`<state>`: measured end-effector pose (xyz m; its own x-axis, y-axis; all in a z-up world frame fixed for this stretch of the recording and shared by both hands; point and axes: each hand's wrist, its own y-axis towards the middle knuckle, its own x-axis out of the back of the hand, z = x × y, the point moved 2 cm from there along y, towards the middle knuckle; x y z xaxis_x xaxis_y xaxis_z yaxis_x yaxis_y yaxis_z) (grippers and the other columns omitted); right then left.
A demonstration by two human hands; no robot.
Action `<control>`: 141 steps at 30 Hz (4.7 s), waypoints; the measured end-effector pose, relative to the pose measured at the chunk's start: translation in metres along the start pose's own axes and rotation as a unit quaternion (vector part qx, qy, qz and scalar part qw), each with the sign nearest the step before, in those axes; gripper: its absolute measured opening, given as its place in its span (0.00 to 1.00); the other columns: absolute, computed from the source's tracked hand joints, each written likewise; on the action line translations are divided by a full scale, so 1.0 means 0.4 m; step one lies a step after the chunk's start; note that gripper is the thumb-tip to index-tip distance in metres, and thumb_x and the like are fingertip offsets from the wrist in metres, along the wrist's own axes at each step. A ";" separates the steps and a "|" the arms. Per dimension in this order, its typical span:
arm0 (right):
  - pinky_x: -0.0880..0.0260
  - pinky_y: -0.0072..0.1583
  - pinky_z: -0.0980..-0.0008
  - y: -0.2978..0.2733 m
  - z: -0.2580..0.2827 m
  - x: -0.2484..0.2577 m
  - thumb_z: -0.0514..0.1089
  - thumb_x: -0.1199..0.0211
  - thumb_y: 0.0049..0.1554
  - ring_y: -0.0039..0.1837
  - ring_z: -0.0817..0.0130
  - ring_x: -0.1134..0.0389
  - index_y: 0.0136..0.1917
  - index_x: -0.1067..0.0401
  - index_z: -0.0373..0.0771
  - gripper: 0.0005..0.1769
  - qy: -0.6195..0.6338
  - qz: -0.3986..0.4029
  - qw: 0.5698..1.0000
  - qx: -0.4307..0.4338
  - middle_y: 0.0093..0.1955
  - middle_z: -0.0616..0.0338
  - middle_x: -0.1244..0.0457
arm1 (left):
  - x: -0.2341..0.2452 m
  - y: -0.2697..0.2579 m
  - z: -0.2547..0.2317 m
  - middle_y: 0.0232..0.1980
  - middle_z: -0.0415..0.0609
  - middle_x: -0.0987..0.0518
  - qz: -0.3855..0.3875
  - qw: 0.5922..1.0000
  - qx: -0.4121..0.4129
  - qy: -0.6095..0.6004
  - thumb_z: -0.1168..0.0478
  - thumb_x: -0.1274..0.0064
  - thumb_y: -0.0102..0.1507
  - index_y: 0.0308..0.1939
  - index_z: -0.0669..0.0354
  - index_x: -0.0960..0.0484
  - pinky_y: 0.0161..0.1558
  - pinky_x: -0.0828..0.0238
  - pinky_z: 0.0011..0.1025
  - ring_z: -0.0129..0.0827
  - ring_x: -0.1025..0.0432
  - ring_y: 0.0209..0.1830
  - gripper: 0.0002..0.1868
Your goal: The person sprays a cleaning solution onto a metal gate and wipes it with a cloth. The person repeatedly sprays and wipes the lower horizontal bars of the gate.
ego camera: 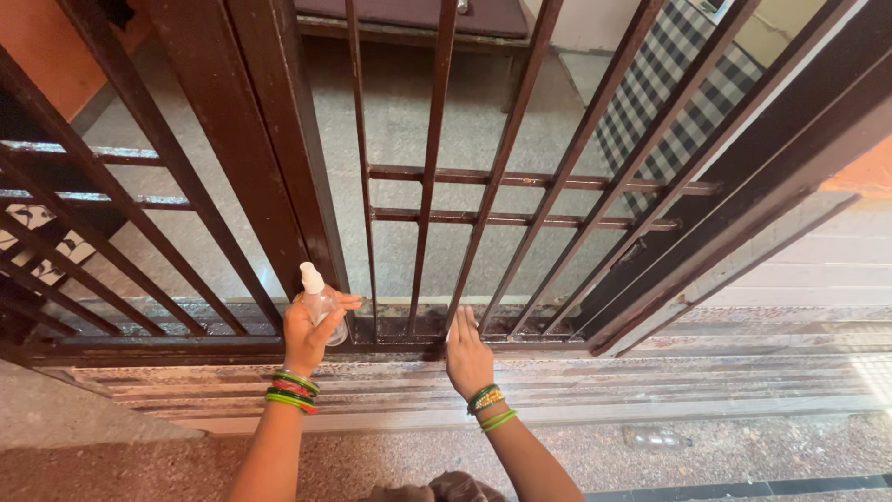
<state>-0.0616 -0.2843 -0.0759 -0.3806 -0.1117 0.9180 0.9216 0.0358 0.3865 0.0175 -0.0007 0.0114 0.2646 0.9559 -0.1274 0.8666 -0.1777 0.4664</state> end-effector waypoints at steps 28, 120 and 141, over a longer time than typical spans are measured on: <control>0.24 0.56 0.62 -0.078 0.062 0.148 0.33 0.48 0.59 0.57 0.56 0.24 0.62 0.24 0.41 0.21 0.386 -0.126 0.895 -0.187 0.56 0.48 0.28 | 0.005 0.001 -0.010 0.49 0.63 0.16 0.013 1.000 0.019 -0.013 0.63 0.44 0.63 0.47 0.70 0.25 0.56 0.24 0.38 0.43 0.18 0.49 0.14; 0.36 0.48 0.61 0.244 0.246 0.317 0.45 0.55 0.71 0.44 0.64 0.37 0.60 0.33 0.32 0.16 0.524 -0.182 0.823 -0.125 0.44 0.53 0.36 | 0.022 0.009 0.011 0.50 0.60 0.16 0.054 0.999 0.006 -0.004 0.59 0.44 0.63 0.48 0.69 0.22 0.57 0.24 0.40 0.43 0.19 0.52 0.16; 0.39 0.71 0.62 0.098 0.106 0.239 0.36 0.57 0.67 0.70 0.61 0.36 0.72 0.36 0.28 0.22 0.490 -0.357 0.787 -0.112 0.70 0.46 0.37 | 0.019 -0.004 0.025 0.51 0.61 0.17 0.034 0.999 -0.003 -0.024 0.61 0.45 0.63 0.48 0.71 0.22 0.59 0.26 0.40 0.46 0.20 0.53 0.15</control>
<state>-0.0651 -0.2515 0.0309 -0.6675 -0.7404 -0.0790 0.5310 -0.5477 0.6466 0.0224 0.0046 0.0007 0.3432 0.9294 -0.1360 0.8428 -0.2408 0.4814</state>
